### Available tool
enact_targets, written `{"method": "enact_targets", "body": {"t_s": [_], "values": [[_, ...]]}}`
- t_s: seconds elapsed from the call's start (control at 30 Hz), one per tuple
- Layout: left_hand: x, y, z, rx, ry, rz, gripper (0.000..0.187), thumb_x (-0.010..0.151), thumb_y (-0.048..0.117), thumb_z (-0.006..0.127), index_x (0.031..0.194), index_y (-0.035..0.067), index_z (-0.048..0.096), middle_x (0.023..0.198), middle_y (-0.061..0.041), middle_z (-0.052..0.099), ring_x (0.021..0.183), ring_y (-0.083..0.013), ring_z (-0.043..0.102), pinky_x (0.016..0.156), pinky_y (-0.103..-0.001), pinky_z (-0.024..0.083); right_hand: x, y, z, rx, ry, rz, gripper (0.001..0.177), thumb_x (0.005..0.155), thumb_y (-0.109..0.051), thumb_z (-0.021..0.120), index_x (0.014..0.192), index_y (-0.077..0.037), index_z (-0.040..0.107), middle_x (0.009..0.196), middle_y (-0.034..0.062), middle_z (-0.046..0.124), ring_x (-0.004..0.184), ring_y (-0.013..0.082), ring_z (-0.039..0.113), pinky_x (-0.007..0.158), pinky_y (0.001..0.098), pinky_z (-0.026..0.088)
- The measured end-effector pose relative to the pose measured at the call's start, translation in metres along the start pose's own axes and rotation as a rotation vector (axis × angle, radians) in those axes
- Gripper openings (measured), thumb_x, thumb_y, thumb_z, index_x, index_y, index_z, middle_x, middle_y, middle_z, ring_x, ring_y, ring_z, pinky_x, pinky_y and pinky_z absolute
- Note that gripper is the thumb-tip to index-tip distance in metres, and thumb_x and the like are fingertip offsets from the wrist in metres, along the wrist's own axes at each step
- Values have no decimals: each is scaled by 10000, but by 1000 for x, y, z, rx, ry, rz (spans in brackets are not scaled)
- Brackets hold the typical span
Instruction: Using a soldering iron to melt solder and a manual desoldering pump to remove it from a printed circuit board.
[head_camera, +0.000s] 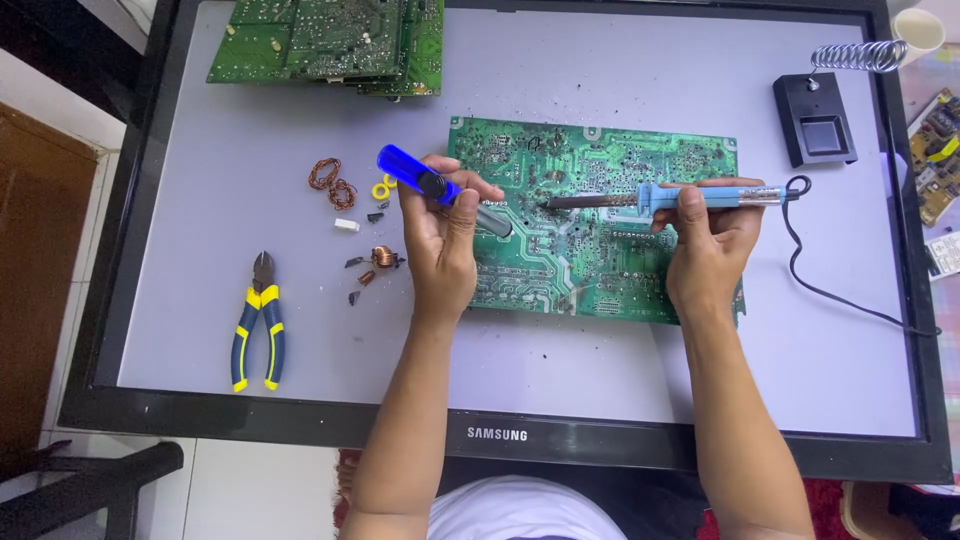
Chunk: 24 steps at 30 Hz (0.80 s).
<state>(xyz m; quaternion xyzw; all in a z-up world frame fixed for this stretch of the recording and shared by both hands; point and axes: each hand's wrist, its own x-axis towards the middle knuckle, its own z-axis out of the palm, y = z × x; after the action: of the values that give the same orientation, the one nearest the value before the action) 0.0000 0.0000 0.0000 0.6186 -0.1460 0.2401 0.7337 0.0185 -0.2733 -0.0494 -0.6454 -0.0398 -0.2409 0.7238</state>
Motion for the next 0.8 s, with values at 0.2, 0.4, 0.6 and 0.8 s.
{"method": "enact_targets", "body": {"t_s": [0.2,0.4,0.6,0.8], "values": [[0,-2,0,-6,-2,-2,214,1162,225,499,1342,137,423,1036,-86,693,1011,-201,728,1063,-454,587,-2,-1,8,1,-9,10,298,1119,-217,686,1214,-57,452,1038,220,750,734,189,714,646,269,636],[0,-3,2,-16,13,-1,213,1162,213,498,1343,135,418,1060,-81,686,1059,-208,726,1110,-466,555,-3,-6,9,11,-21,-6,291,1126,-202,670,1229,-53,443,1048,219,745,741,184,704,660,270,629],[-1,-8,14,-13,40,31,216,1156,184,508,1346,136,415,1097,-85,676,1109,-222,723,1143,-480,524,-6,-17,16,-49,-21,-59,270,1132,-173,663,1221,-47,441,1044,238,742,731,208,702,661,300,632],[2,-17,26,-1,9,27,209,1161,189,504,1341,135,413,1122,-76,657,1152,-232,708,1154,-490,506,-3,-15,1,-29,11,-88,264,1143,-174,644,1226,-46,430,1063,249,737,730,198,688,671,296,620]]}}
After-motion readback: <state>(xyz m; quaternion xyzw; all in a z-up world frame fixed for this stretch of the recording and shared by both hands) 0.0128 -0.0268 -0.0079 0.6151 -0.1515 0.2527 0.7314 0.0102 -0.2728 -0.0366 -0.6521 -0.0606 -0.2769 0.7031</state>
